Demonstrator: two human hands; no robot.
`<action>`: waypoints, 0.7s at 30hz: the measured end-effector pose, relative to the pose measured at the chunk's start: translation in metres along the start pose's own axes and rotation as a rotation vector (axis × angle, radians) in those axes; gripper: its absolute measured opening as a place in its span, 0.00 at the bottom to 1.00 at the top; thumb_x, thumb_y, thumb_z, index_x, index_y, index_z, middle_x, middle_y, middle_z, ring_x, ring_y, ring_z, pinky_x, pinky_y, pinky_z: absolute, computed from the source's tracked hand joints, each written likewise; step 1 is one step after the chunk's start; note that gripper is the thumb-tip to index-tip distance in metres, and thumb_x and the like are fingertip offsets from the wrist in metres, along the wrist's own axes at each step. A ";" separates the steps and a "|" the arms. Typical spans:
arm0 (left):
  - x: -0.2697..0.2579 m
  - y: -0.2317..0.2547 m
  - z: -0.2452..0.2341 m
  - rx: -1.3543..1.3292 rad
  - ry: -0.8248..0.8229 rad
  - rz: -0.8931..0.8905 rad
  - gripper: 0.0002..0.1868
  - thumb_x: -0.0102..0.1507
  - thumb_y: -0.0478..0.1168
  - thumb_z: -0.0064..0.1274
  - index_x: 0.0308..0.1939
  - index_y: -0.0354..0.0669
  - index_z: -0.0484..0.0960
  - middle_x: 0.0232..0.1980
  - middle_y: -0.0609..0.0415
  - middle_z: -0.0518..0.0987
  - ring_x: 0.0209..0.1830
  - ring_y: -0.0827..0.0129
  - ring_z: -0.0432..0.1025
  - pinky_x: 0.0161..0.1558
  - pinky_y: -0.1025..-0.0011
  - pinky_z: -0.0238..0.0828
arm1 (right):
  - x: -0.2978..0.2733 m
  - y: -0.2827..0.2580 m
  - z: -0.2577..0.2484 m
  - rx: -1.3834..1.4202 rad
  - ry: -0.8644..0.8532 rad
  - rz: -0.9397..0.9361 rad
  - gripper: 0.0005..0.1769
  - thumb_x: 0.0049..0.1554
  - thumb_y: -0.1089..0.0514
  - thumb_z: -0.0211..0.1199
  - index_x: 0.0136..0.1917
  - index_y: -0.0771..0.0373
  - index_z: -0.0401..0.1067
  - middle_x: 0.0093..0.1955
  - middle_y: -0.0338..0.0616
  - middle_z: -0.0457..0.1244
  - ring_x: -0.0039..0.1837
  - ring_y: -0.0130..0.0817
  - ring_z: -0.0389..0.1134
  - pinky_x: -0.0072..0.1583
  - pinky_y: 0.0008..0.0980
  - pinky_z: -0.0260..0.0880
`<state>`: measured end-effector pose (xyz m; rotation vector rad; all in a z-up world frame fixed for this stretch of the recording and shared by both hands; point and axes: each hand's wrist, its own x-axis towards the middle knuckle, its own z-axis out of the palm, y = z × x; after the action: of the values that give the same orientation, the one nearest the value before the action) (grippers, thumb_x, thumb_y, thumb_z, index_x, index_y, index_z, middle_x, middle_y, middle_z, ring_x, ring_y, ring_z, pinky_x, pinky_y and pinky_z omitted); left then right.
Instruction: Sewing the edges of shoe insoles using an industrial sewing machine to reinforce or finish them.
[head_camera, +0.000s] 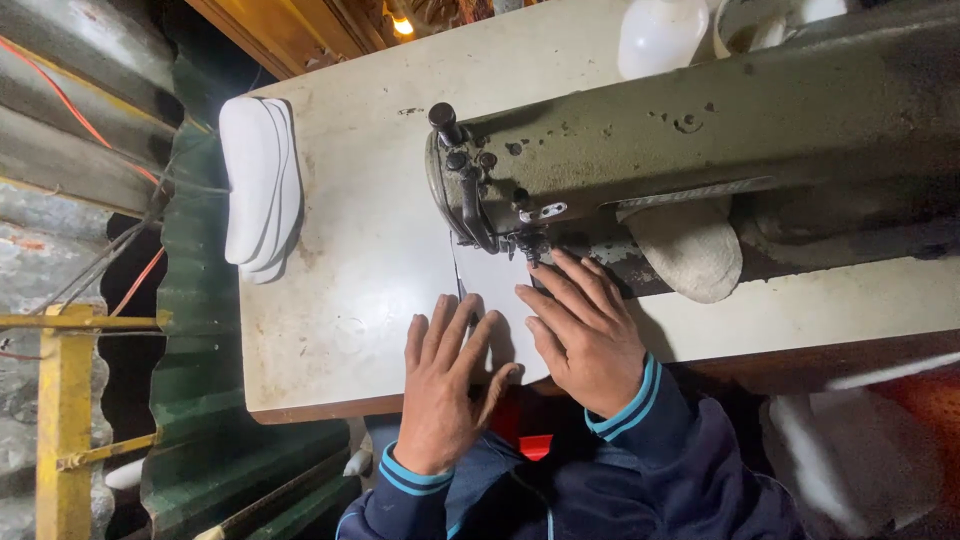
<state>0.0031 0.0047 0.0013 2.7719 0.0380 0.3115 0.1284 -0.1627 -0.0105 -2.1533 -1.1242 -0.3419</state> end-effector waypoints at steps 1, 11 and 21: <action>0.001 -0.001 -0.001 -0.004 -0.007 -0.003 0.34 0.68 0.54 0.54 0.75 0.51 0.64 0.80 0.49 0.61 0.83 0.46 0.49 0.77 0.37 0.44 | 0.001 0.000 0.000 -0.003 0.012 -0.008 0.17 0.65 0.55 0.55 0.64 0.59 0.75 0.69 0.47 0.65 0.77 0.48 0.58 0.76 0.53 0.56; 0.014 -0.013 -0.004 0.002 -0.036 0.016 0.31 0.69 0.53 0.52 0.74 0.47 0.67 0.79 0.48 0.63 0.83 0.44 0.49 0.77 0.40 0.41 | -0.002 0.003 0.003 0.009 -0.021 -0.001 0.17 0.65 0.55 0.55 0.65 0.58 0.75 0.70 0.47 0.64 0.78 0.49 0.56 0.77 0.55 0.54; 0.027 -0.021 0.001 -0.016 -0.014 -0.053 0.34 0.64 0.58 0.56 0.70 0.46 0.75 0.75 0.42 0.69 0.80 0.41 0.52 0.75 0.35 0.37 | -0.002 0.004 0.004 0.036 0.003 0.004 0.17 0.64 0.56 0.55 0.64 0.59 0.75 0.67 0.53 0.65 0.77 0.55 0.58 0.75 0.56 0.52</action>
<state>0.0296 0.0263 -0.0012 2.7514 0.1045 0.2777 0.1300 -0.1629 -0.0157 -2.1231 -1.1156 -0.3205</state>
